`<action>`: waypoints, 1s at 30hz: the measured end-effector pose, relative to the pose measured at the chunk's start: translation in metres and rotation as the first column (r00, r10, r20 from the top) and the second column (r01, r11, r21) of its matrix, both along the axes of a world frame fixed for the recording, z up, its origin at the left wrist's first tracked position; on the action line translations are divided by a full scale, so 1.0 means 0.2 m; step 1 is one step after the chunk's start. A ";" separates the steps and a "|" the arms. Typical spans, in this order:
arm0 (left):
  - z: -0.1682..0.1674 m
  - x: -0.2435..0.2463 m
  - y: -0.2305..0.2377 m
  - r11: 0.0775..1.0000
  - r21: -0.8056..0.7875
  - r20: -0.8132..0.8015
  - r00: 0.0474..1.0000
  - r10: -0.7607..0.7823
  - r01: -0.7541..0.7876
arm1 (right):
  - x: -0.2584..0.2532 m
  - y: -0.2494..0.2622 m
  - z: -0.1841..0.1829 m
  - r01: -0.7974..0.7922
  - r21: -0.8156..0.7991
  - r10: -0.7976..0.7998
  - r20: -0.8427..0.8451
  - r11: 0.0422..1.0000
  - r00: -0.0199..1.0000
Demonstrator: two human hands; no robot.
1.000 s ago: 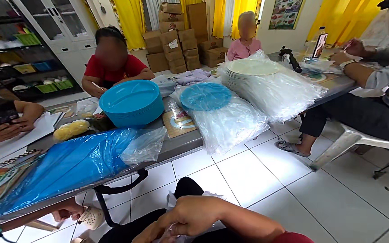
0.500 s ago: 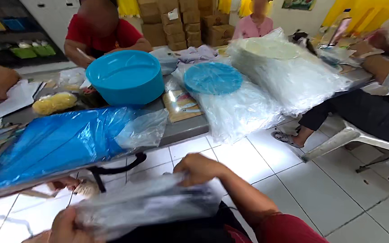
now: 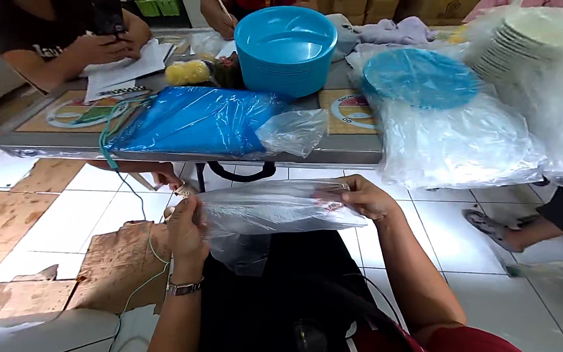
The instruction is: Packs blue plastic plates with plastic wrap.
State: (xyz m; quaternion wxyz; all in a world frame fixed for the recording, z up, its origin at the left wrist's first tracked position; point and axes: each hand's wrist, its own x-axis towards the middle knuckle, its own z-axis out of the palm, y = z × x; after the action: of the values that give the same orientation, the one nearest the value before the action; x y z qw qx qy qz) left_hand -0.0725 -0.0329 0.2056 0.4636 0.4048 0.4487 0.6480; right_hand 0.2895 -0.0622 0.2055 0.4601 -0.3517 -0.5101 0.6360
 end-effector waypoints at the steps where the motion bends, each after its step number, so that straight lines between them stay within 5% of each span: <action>1: 0.00 -0.02 -0.01 1.000 0.006 -0.006 1.000 0.010 -0.010 | -0.01 -0.01 0.01 0.010 0.001 -0.010 0.061 1.000 0.998; 7: 0.02 -0.11 -0.04 0.999 0.011 -0.057 0.998 0.032 -0.031 | -0.06 -0.01 0.03 0.147 0.001 -0.143 0.231 0.989 0.962; 10: 0.00 -0.16 -0.02 0.995 0.032 -0.262 0.960 0.101 -0.096 | -0.06 0.01 0.01 0.149 0.011 -0.147 0.224 0.989 0.963; 13: -0.04 -0.18 0.00 0.949 0.214 -0.702 0.639 0.313 -0.230 | -0.09 0.02 -0.02 0.230 0.025 -0.230 0.231 0.973 0.946; 15: -0.03 -0.15 -0.04 0.926 0.325 -0.758 0.533 0.375 -0.191 | -0.13 0.04 -0.03 0.283 0.035 -0.284 0.198 0.958 0.938; 17: -0.03 -0.03 -0.13 0.895 0.414 -0.698 0.574 0.428 -0.163 | -0.19 0.05 -0.02 0.308 0.031 -0.310 0.113 0.951 0.944; 20: -0.06 0.16 -0.27 0.929 0.368 -0.628 0.747 0.220 0.035 | -0.28 0.02 0.01 0.191 0.062 -0.194 0.036 0.980 0.980; 23: -0.10 0.29 -0.33 0.940 0.237 -0.501 0.860 -0.098 0.245 | -0.40 -0.03 0.03 0.016 0.117 -0.032 0.143 0.993 0.989; 26: -0.12 0.32 -0.35 0.910 0.020 -0.239 0.886 -0.398 0.414 | -0.51 -0.08 0.02 -0.010 0.180 -0.041 0.279 0.984 0.960; 30: -0.15 0.32 -0.37 0.901 -0.062 -0.104 0.895 -0.434 0.429 | -0.60 -0.11 -0.04 0.041 0.281 -0.167 0.439 0.959 0.883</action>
State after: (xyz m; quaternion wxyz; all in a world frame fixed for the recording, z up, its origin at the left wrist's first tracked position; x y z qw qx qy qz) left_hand -0.0094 -0.1066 0.1754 0.5765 0.5222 0.3859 0.4961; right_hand 0.1693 -0.0834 0.1974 0.4030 -0.4544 -0.6644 0.4356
